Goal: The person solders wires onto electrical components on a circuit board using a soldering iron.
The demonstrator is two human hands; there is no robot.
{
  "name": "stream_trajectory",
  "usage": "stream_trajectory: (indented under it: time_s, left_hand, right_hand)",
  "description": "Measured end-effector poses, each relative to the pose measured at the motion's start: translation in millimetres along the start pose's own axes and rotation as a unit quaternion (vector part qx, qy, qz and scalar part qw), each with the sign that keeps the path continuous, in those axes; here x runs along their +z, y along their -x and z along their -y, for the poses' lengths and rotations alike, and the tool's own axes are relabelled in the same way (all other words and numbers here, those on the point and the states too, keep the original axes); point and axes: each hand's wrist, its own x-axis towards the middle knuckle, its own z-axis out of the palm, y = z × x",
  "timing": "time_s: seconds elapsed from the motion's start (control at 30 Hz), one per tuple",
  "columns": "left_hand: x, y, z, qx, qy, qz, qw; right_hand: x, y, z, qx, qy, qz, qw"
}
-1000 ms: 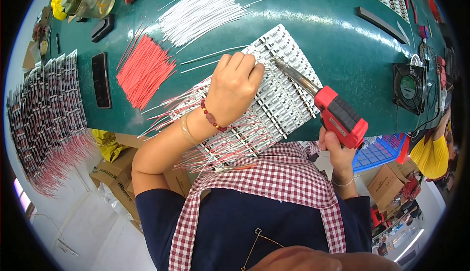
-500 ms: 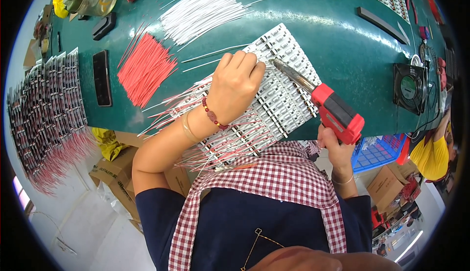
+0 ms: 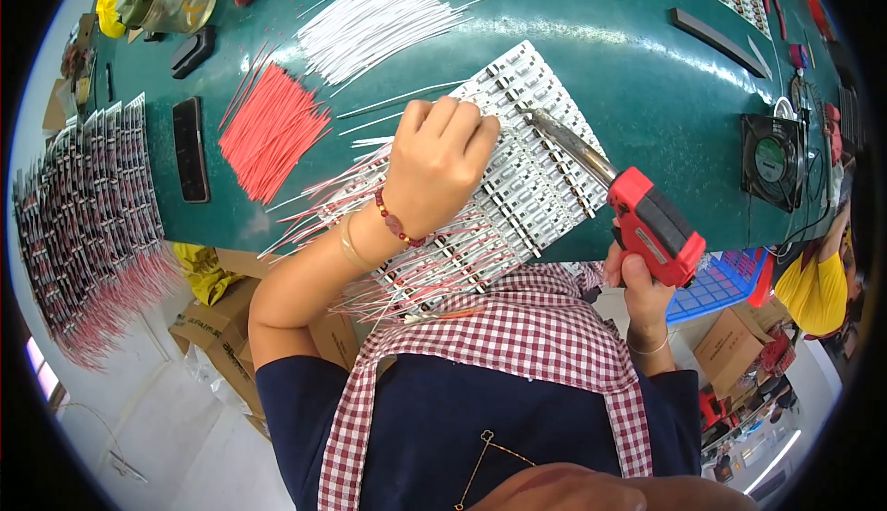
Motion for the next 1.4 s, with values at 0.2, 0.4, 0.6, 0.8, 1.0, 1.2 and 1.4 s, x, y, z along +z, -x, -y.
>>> stream_trajectory:
  time_s: [0.2, 0.4, 0.6, 0.8, 1.0, 1.2, 1.4]
  left_hand:
    - [5, 5, -5, -0.013, 0.052, 0.031, 0.998]
    - [6, 3, -5, -0.014, 0.053, 0.038, 0.998]
    - [6, 2, -7, -0.016, 0.042, 0.052, 0.998]
    - [4, 0, -8, -0.017, 0.035, 0.063, 0.997]
    - [5, 2, -7, -0.007, 0.030, 0.043, 0.999]
    - [2, 4, -16, 0.010, 0.067, 0.036, 0.997]
    - [6, 5, -18, 0.003, 0.071, 0.040, 0.997]
  right_hand:
    - [-9, 5, -3, 0.084, -0.028, 0.036, 0.995]
    - [-12, 4, -15, 0.077, 0.003, 0.016, 0.997]
    - [-14, 8, -19, 0.048, 0.063, 0.016, 0.997]
    - [-13, 10, -5, 0.070, -0.007, 0.018, 0.997]
    - [-11, 11, -10, -0.013, 0.033, 0.012, 0.999]
    - [-16, 17, -14, 0.009, 0.018, 0.029, 0.999]
    - [-25, 21, -21, 0.093, -0.011, 0.049, 0.994]
